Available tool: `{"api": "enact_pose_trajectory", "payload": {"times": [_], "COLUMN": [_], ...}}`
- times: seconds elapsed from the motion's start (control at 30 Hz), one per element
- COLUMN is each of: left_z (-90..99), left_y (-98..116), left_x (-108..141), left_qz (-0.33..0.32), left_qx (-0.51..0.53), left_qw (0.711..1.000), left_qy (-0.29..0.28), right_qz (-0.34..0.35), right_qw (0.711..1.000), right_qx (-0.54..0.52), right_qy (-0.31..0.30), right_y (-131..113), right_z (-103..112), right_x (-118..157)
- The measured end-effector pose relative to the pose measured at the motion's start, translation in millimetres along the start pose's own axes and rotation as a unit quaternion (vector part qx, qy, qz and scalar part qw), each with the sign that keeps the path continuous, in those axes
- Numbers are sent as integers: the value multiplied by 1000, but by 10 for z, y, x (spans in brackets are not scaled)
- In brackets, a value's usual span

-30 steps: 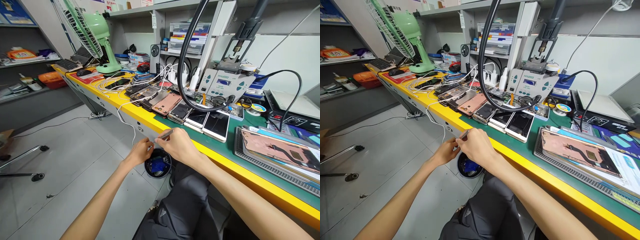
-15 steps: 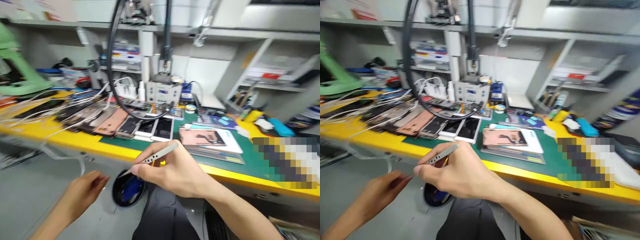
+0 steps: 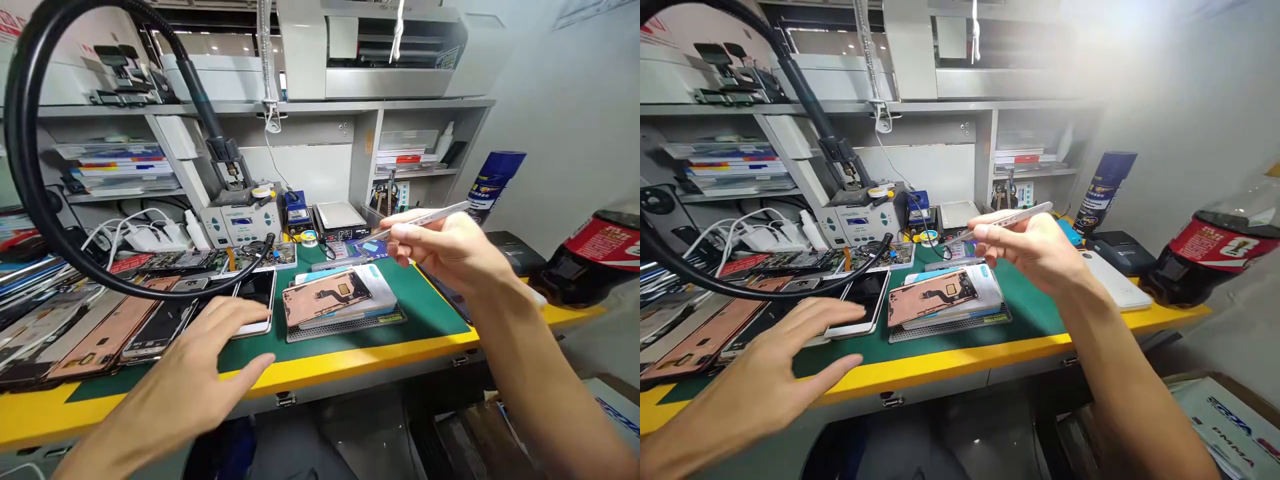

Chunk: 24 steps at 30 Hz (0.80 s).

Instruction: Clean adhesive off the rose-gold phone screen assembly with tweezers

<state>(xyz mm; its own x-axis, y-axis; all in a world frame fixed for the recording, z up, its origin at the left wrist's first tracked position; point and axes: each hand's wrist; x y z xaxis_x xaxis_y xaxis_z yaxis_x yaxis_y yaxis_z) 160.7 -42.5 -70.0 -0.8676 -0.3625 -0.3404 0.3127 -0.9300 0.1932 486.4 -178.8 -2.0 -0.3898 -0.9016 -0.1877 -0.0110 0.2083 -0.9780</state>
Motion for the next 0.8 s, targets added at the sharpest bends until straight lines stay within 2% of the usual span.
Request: {"api": "enact_pose_trajectory", "payload": {"times": [0.1, 0.23, 0.47, 0.67, 0.8], "left_z": [-9, -69, -120, -146, -146], "left_y": [-31, -86, -136, -167, -129], "left_x": [-379, -600, -683, -711, -762], "left_qz": [-12, -10, -12, -10, -13], "left_qx": [1, 3, 11, 30, 43], "left_qw": [998, 993, 991, 990, 990], "left_qy": [-54, -121, -129, -140, -132], "right_qz": [-30, -61, -80, -96, -114], "right_qw": [999, 995, 990, 990, 990], "right_qx": [-15, -41, -62, -46, -28], "right_qy": [-40, -71, -100, -93, -81], "right_y": [152, 331, 554, 626, 601], "right_z": [135, 190, 143, 184, 123], "right_x": [-107, -285, -480, -460, -437]}}
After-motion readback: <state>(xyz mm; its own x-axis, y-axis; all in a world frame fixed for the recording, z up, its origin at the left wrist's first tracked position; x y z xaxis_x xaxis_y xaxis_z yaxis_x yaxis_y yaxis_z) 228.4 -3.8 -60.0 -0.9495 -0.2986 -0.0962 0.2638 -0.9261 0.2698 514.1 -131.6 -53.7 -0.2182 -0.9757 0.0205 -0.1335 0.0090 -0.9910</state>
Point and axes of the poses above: each hand's wrist, its own x-axis away from the middle knuckle, its own z-axis out of the back of the hand, y = z × x, and after that the axes turned 6 degrees about -z, right-handed
